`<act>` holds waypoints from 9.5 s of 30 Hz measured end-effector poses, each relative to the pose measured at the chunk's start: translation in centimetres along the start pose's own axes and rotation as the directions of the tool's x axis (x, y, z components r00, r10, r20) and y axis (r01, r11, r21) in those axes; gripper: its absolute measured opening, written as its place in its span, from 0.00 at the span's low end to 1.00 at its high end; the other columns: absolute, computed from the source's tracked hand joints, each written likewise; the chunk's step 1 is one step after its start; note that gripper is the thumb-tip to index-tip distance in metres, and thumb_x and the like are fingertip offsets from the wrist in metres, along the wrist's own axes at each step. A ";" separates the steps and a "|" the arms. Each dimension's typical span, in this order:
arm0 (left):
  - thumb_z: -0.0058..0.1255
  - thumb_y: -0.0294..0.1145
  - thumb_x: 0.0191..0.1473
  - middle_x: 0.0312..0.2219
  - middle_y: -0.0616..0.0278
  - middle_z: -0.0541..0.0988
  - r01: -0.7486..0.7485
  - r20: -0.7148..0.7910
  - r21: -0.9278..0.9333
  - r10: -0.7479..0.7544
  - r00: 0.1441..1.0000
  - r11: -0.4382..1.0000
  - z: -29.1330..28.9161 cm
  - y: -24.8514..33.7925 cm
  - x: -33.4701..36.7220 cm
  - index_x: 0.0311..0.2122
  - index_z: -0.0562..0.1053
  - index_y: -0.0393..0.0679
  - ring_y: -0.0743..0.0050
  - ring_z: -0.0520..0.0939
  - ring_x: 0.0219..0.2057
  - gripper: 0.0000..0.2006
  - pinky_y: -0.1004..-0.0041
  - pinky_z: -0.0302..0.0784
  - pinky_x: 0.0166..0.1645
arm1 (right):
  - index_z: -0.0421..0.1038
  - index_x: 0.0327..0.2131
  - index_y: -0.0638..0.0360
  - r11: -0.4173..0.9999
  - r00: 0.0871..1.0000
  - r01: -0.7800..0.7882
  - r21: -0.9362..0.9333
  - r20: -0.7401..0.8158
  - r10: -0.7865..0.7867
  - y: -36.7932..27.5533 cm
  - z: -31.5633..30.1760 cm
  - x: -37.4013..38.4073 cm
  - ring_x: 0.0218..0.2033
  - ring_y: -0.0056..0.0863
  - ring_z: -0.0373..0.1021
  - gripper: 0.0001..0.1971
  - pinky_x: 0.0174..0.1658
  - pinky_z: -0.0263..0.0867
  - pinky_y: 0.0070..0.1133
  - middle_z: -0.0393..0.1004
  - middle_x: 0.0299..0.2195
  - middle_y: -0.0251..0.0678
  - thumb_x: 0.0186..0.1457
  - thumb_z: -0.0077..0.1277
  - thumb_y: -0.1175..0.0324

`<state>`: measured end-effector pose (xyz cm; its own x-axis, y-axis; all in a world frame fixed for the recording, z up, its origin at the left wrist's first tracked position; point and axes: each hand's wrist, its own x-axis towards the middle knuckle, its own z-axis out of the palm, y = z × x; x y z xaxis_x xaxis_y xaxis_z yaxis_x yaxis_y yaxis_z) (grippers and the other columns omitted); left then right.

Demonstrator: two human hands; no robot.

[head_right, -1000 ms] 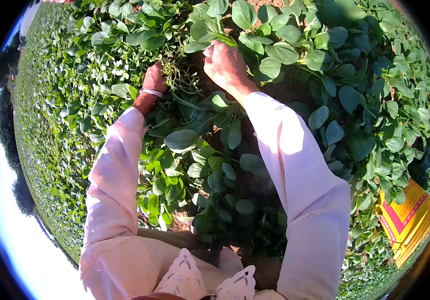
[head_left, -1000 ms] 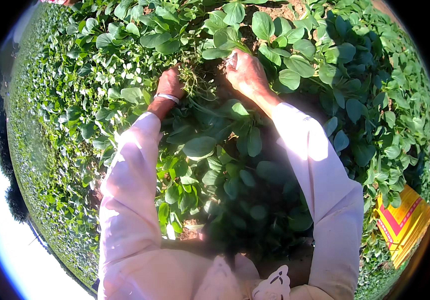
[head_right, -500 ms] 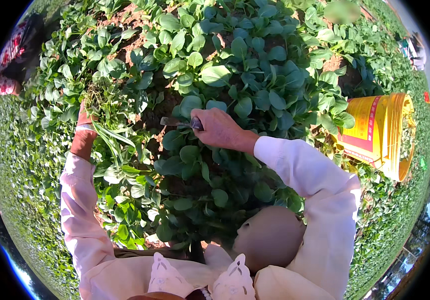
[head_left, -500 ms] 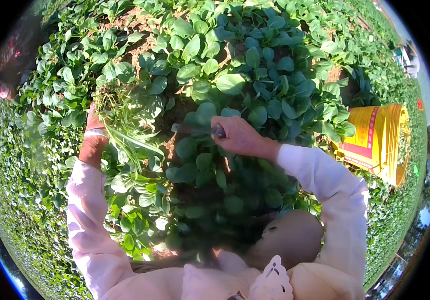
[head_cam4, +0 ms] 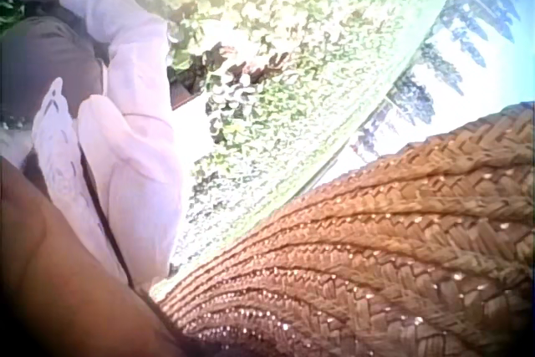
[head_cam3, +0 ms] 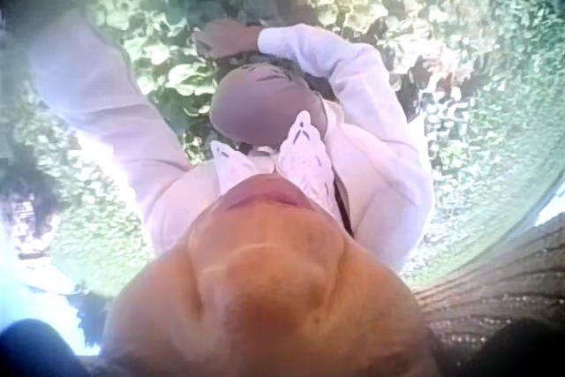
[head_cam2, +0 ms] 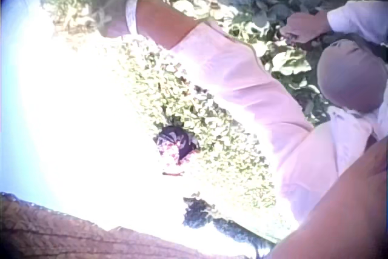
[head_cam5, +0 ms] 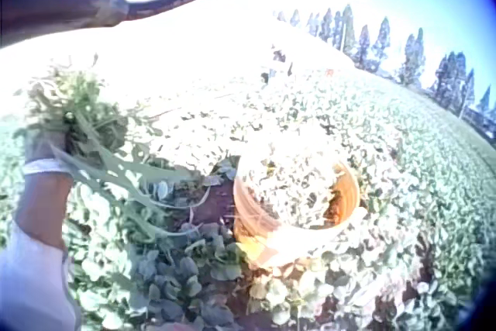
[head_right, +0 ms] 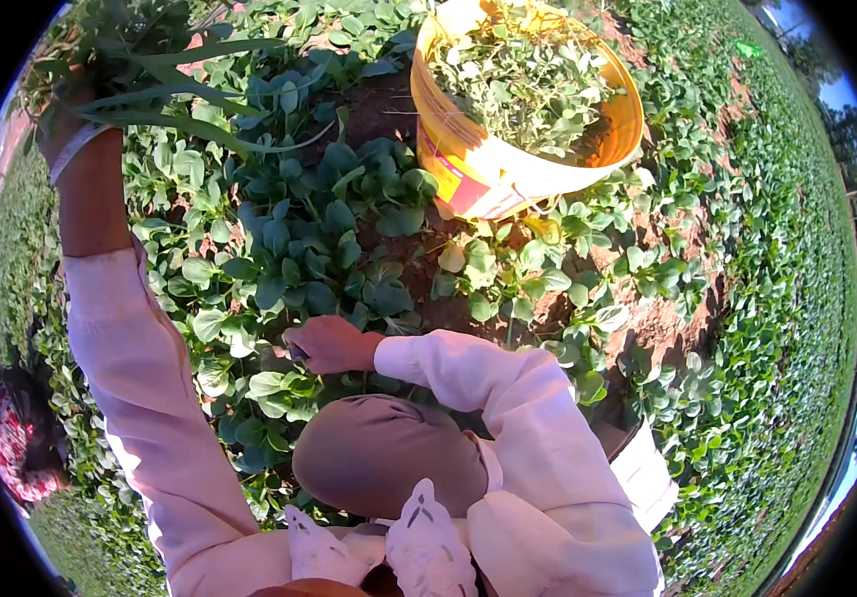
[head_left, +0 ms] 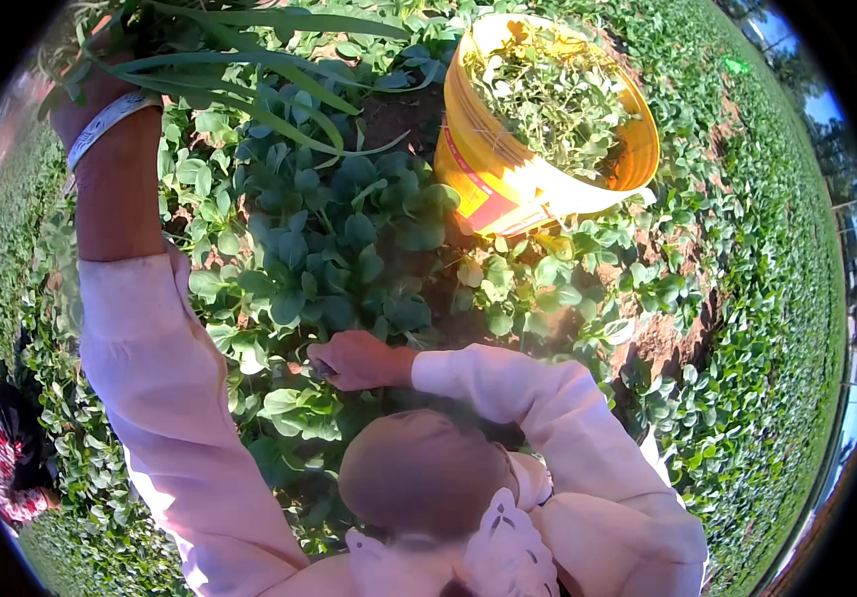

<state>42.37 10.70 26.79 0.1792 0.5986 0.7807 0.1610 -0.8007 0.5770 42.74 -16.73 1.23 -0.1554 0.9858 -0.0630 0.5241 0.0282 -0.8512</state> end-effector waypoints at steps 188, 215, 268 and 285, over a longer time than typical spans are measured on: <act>0.55 0.32 0.50 0.31 0.56 0.79 0.619 0.133 0.583 -0.814 0.566 0.526 -57.8 -6.2 -51.9 0.39 0.72 0.36 0.68 0.80 0.32 0.13 0.71 0.75 0.37 | 0.64 0.28 0.59 0.951 0.919 0.067 -0.302 0.389 0.059 -19.6 33.4 3.9 0.25 0.49 0.69 0.07 0.29 0.62 0.39 0.70 0.18 0.46 0.44 0.51 0.72; 0.50 0.38 0.49 0.32 0.58 0.75 0.223 0.090 0.941 -0.820 0.565 0.256 -56.4 -3.2 -59.9 0.32 0.75 0.49 0.60 0.80 0.32 0.07 0.63 0.77 0.29 | 0.63 0.27 0.62 0.995 0.965 0.096 0.001 0.246 -0.093 -17.8 40.5 7.1 0.23 0.48 0.66 0.08 0.28 0.62 0.33 0.67 0.18 0.44 0.45 0.51 0.72; 0.45 0.27 0.49 0.41 0.58 0.74 -0.219 0.371 0.925 -0.863 0.343 0.311 -59.1 -10.9 -54.4 0.42 0.72 0.47 0.61 0.81 0.30 0.13 0.66 0.78 0.30 | 0.66 0.32 0.62 0.996 0.931 0.032 -0.079 0.364 -0.001 -20.7 46.2 7.8 0.30 0.50 0.71 0.09 0.33 0.67 0.39 0.74 0.24 0.49 0.44 0.52 0.72; 0.51 0.30 0.54 0.20 0.64 0.75 0.706 -0.418 0.411 -0.570 0.708 0.576 -63.6 -2.0 -49.8 0.39 0.75 0.40 0.79 0.74 0.23 0.08 0.76 0.70 0.29 | 0.66 0.29 0.57 0.961 0.914 0.178 -0.211 0.397 -0.083 -20.6 40.7 5.5 0.23 0.46 0.71 0.05 0.27 0.66 0.36 0.72 0.19 0.43 0.47 0.51 0.71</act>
<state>-28.58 -18.96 1.99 -0.3702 0.8707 0.3239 0.6184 -0.0292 0.7853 -3.03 -18.58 -2.80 -0.5177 0.8333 -0.1938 0.6523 0.2379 -0.7196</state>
